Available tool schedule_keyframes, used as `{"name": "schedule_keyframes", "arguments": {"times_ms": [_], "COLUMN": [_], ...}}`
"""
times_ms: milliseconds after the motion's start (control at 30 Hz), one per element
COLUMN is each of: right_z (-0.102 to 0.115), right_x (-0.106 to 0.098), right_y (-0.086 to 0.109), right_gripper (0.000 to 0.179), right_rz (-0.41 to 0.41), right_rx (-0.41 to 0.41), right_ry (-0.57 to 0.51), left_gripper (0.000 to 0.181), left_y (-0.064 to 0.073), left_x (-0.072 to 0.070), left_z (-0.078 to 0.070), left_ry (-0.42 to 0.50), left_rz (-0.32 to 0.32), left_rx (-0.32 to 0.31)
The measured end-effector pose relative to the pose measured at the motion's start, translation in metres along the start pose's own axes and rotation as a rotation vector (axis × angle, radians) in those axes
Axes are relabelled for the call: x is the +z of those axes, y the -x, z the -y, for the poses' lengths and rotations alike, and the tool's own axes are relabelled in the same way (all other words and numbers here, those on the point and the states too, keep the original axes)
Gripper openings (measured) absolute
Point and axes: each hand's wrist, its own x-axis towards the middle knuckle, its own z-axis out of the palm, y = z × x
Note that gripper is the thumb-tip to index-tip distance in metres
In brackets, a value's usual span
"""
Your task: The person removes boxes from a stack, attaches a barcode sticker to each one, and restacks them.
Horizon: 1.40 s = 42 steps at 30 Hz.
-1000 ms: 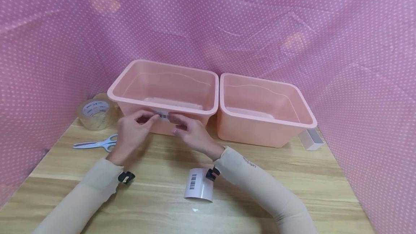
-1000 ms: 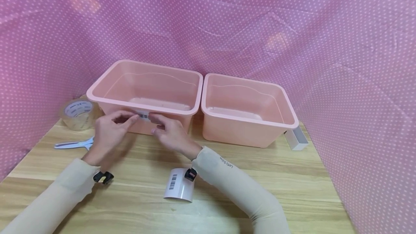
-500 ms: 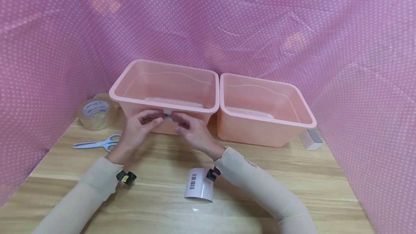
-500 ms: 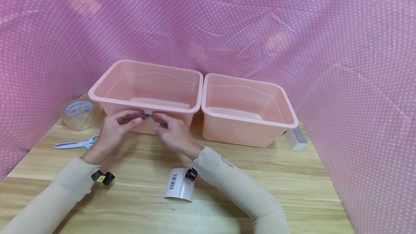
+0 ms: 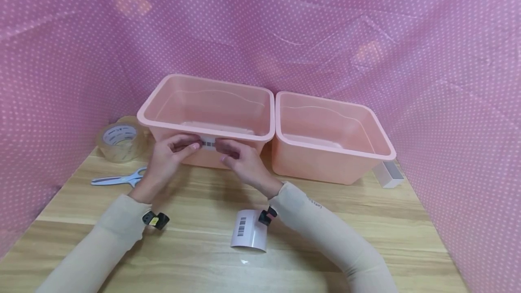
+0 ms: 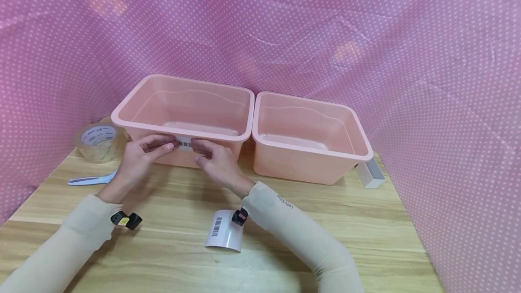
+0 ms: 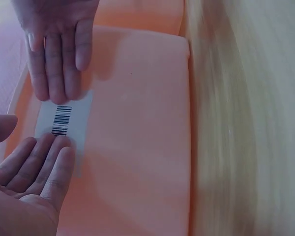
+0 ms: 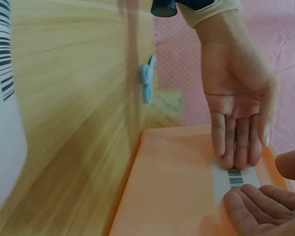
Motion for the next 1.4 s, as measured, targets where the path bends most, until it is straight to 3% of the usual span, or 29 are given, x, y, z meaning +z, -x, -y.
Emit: {"name": "schedule_keyframes", "arguments": {"times_ms": [333,500,700,900,1133,1400], "right_z": [-0.006,-0.009,-0.021,-0.037,-0.055,-0.070], "right_x": [-0.002,-0.009,-0.018,-0.025,-0.034,-0.043], "right_y": [0.003,0.009,0.022,0.040,0.061,0.079], "right_gripper": [0.040,0.034,0.028,0.027,0.026,0.021], "right_rz": [0.039,0.030,0.067,0.137,0.202,0.319], "right_rx": [0.018,0.022,0.053,0.064,0.066,0.116], "right_ry": [0.009,0.018,0.022,0.092,0.130,0.246], "left_gripper": [0.034,0.034,0.034,0.033,0.034,0.034], "left_y": [0.001,0.005,0.011,0.020,0.030,0.041], "left_x": [0.006,0.014,0.028,0.047,0.070,0.094], "left_z": [0.004,0.002,0.005,0.010,0.010,0.009], "left_ry": [0.011,-0.051,-0.145,-0.199,-0.254,-0.297], "left_rz": [0.028,0.052,0.133,0.212,0.386,0.607], "left_rx": [0.004,-0.017,-0.053,-0.060,-0.138,-0.151]}}
